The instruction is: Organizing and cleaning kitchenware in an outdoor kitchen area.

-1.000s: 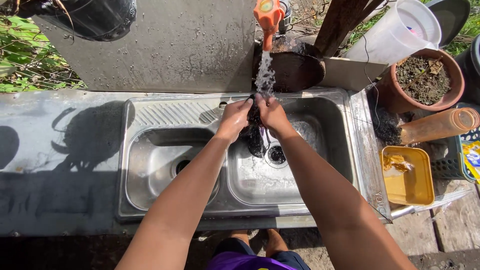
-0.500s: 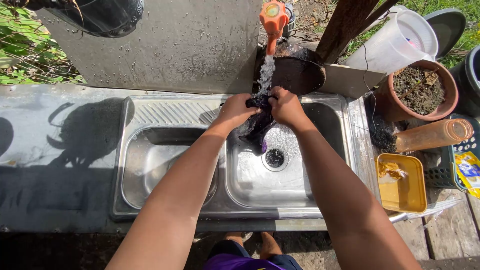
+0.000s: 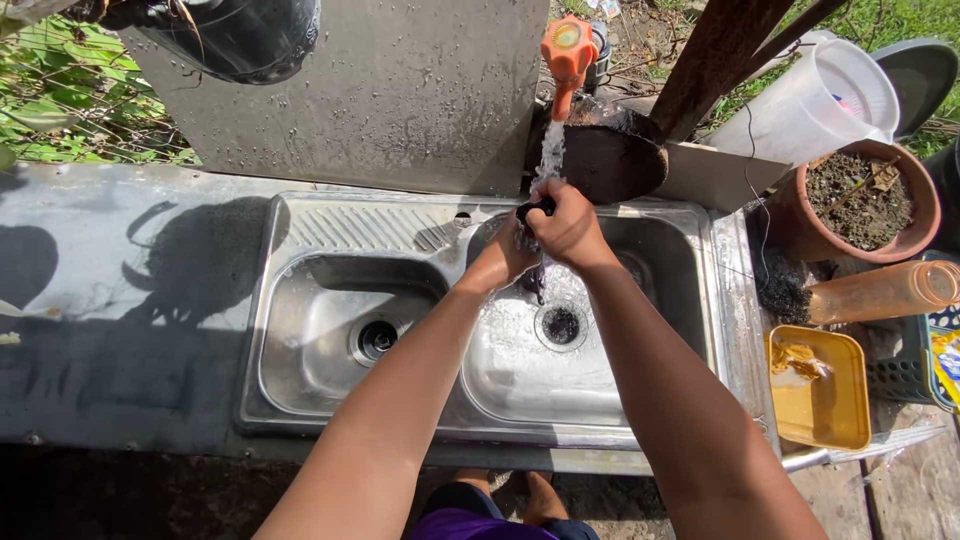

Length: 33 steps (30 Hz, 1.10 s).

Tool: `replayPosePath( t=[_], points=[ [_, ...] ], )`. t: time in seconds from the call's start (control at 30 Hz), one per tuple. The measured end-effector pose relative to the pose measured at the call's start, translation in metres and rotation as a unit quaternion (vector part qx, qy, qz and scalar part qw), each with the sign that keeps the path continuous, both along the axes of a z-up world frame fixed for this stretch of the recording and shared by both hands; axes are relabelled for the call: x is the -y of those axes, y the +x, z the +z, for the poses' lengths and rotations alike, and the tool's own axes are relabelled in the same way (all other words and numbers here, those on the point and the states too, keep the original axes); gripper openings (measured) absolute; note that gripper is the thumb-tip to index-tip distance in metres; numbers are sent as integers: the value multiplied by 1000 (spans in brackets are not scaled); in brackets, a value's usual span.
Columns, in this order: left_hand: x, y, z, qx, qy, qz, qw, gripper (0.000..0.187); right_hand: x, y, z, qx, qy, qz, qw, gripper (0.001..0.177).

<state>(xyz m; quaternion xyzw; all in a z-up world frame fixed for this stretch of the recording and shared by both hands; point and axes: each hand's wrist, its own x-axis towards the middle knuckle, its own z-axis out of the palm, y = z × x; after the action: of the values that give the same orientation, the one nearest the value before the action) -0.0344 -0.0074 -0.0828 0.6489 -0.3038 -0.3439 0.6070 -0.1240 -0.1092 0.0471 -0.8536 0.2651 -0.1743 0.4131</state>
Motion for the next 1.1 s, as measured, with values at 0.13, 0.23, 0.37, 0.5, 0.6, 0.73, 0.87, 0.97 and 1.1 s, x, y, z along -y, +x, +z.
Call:
replayPosePath(
  t=[0.13,0.23,0.37,0.5,0.6,0.73,0.87,0.97,1.1],
  points=[
    [17,-9,-7,35,34,-56,997,51,-1,-6,20,64,293,-42,953,12],
    [24,-2,-5,62,113,8,992,37,34,-42,14,232,430,-58,871,12],
    [35,10,5,53,125,41,990,44,66,-90,-59,113,443,-193,868,14],
    [26,-3,78,72,152,-2,986,61,5,-70,-69,-48,457,-209,863,38],
    [14,-17,60,-56,76,-44,995,50,-20,-57,-120,160,668,-190,702,66],
    [-31,-22,31,-251,-17,-4,968,52,-50,-41,-122,277,715,-180,617,57],
    [-79,-15,6,-133,125,118,976,55,-54,-13,-123,159,685,-201,682,18],
    [-103,4,-28,-109,109,226,962,61,-50,49,-68,122,609,-200,758,19],
    [-122,9,-28,-143,-13,251,957,51,-6,176,-3,214,121,-169,955,26]
  ],
)
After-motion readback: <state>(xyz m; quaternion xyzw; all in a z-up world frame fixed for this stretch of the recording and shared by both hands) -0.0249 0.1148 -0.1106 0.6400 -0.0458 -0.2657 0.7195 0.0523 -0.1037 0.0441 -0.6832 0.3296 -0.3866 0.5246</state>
